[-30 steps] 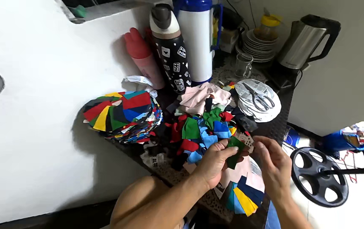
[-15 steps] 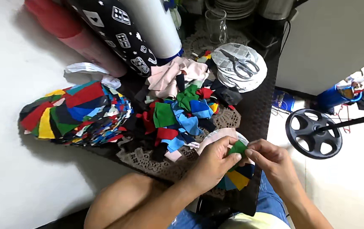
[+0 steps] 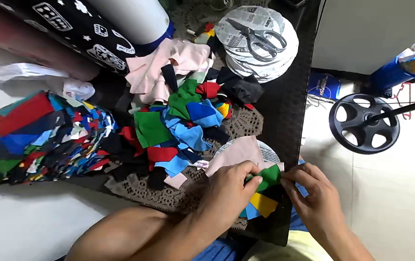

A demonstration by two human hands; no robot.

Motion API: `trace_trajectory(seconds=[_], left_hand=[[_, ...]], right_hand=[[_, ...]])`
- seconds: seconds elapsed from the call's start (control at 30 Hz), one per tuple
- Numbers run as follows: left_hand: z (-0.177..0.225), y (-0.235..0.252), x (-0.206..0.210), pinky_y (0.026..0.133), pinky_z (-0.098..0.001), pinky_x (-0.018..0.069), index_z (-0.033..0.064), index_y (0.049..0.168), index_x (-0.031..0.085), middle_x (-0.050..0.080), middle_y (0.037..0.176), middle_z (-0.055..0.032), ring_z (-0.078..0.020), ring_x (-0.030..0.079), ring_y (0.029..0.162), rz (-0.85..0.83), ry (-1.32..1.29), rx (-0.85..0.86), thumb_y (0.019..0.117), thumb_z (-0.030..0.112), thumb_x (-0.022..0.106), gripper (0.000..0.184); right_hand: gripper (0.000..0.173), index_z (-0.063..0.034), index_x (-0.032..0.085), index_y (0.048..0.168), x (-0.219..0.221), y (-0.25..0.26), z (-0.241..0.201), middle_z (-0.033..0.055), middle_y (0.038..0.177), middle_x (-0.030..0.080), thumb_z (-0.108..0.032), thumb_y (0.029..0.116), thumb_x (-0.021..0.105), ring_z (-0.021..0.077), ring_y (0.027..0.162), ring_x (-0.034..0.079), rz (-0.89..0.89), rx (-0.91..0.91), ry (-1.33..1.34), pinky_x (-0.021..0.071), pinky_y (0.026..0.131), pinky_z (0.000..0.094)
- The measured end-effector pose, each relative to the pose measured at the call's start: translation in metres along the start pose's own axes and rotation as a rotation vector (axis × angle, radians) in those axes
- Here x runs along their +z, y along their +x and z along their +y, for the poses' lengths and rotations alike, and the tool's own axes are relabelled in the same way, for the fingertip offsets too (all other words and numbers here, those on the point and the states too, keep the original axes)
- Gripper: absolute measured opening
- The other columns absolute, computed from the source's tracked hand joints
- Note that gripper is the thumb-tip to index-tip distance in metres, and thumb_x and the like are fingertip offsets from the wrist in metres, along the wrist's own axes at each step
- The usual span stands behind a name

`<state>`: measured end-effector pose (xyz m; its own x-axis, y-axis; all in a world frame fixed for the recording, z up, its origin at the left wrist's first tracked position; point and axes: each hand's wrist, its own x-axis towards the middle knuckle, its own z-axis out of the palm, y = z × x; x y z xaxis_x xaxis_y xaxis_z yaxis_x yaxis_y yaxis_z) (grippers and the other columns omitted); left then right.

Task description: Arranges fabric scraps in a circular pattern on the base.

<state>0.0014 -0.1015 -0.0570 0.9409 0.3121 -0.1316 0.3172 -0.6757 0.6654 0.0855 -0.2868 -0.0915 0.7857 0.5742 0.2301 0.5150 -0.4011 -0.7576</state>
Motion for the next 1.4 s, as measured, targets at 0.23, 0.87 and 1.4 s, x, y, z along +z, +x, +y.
trace_trajectory(seconds=[0.23,0.87,1.4], left_hand=[[-0.002,0.009,0.007,0.060,-0.0231,0.0514,0.0142,0.099,0.075,0.070,0.078,0.0022,-0.0067,0.062,0.065,0.136,0.161,0.106,0.0970,0.024,0.058,0.020],[-0.001,0.014,0.008,0.055,-0.0255,0.0486,0.0143,0.089,0.073,0.065,0.068,0.0025,-0.0081,0.061,0.059,0.144,0.252,0.092,0.0931,0.025,0.061,0.017],[0.014,0.019,-0.013,0.051,-0.0126,0.0495,0.0124,0.095,0.069,0.064,0.063,0.0090,0.0028,0.061,0.053,-0.154,-0.253,-0.289,0.0964,0.017,0.069,0.005]], right_hand=[[0.018,-0.0141,0.077,0.088,0.000,0.017,0.002,0.0036,0.086,0.069,-0.023,0.0927,0.063,0.0194,0.084,0.064,0.018,-0.038,-0.186,0.0498,0.073,0.0349],[0.014,-0.0087,0.074,0.085,-0.010,0.032,0.001,0.0056,0.081,0.068,-0.019,0.0900,0.067,0.0201,0.077,0.068,-0.170,0.038,-0.241,0.0553,0.069,0.0375],[0.014,-0.0089,0.073,0.082,-0.016,0.044,0.001,0.0038,0.077,0.066,-0.018,0.0908,0.068,0.0180,0.074,0.066,-0.263,0.042,-0.239,0.0548,0.065,0.0354]])
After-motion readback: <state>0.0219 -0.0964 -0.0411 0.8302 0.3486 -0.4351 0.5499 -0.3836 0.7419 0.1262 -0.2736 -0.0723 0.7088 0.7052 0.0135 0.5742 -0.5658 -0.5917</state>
